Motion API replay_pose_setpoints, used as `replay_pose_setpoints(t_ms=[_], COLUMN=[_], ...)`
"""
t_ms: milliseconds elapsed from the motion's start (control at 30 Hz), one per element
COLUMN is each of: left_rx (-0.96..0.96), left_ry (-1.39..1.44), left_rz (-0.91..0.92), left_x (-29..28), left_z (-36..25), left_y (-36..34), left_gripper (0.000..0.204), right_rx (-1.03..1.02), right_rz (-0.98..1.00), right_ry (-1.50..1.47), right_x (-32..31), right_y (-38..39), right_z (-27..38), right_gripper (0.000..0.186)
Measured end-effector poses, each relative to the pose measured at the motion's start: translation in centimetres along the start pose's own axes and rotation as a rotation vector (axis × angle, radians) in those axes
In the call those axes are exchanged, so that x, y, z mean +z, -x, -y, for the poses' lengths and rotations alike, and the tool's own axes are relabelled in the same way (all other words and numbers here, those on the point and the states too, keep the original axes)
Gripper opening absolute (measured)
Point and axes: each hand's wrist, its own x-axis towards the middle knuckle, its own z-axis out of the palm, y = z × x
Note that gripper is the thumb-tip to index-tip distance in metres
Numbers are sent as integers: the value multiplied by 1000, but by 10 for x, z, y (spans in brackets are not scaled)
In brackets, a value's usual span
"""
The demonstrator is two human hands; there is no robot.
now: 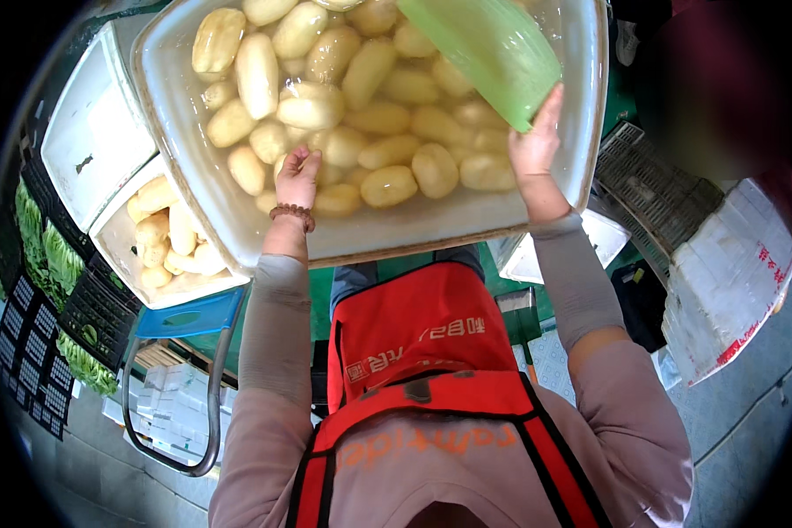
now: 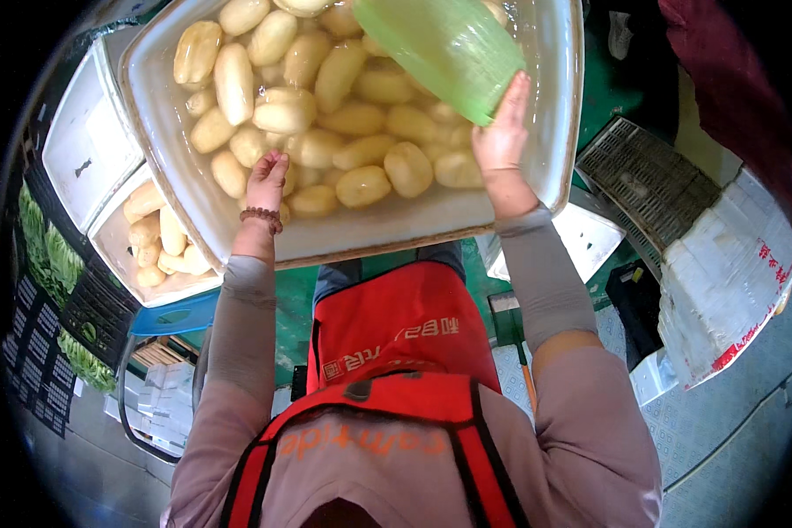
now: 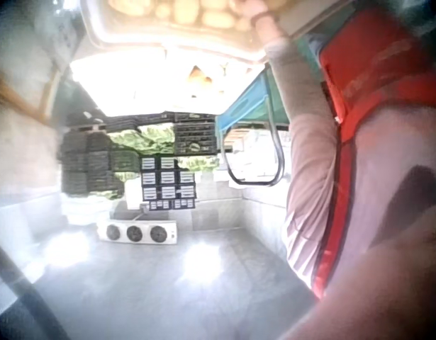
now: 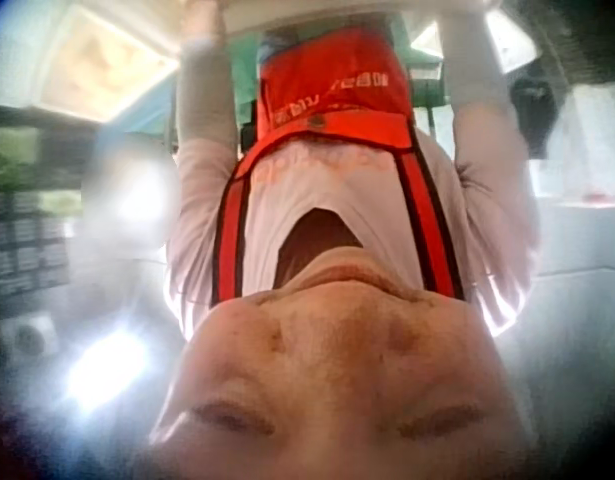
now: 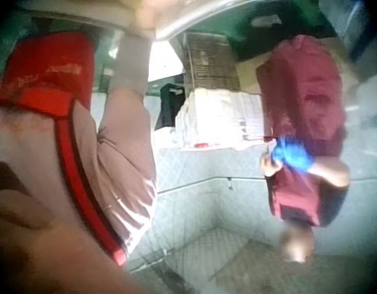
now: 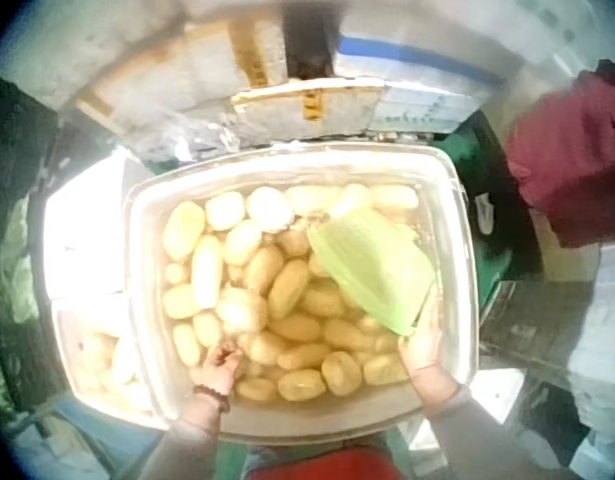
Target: The person uses a green scoop to transfer peeled root vegetables from a water-filled tub into white crates. After filling the crates, they push a hand truck loaded with the crates across the warehouse floor and then pour the vegetables onto a metal table.
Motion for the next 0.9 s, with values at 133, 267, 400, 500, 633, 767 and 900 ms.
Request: replay_pose_setpoints(t_ms=[133, 267, 400, 500, 633, 767, 900], left_rx=[-10, -37, -45, -116, -145, -217, -135], left_ry=[-110, -308, -398, -452, -446, -383, -309], left_rz=[-21, -57, -72, -57, -95, -1, -81], left_x=[5, -3, -11, -10, 6, 16, 29], left_z=[18, 59, 94, 106, 94, 64, 72], left_y=[-5, -12, -14, -12, 0, 9, 10], left_gripper=[54, 61, 58, 49, 60, 68, 71], right_rx=[-54, -104, -77, 0, 23, 86, 57], right_rz=[24, 171, 390, 477, 499, 542, 516], right_ry=[-21, 69, 121, 218, 203, 144, 114], right_x=[21, 17, 4, 10, 20, 12, 6], right_y=[-16, -4, 33, 27, 16, 38, 33], right_z=[12, 3, -7, 9, 28, 35, 20], right_gripper=[97, 98, 98, 97, 97, 100, 103])
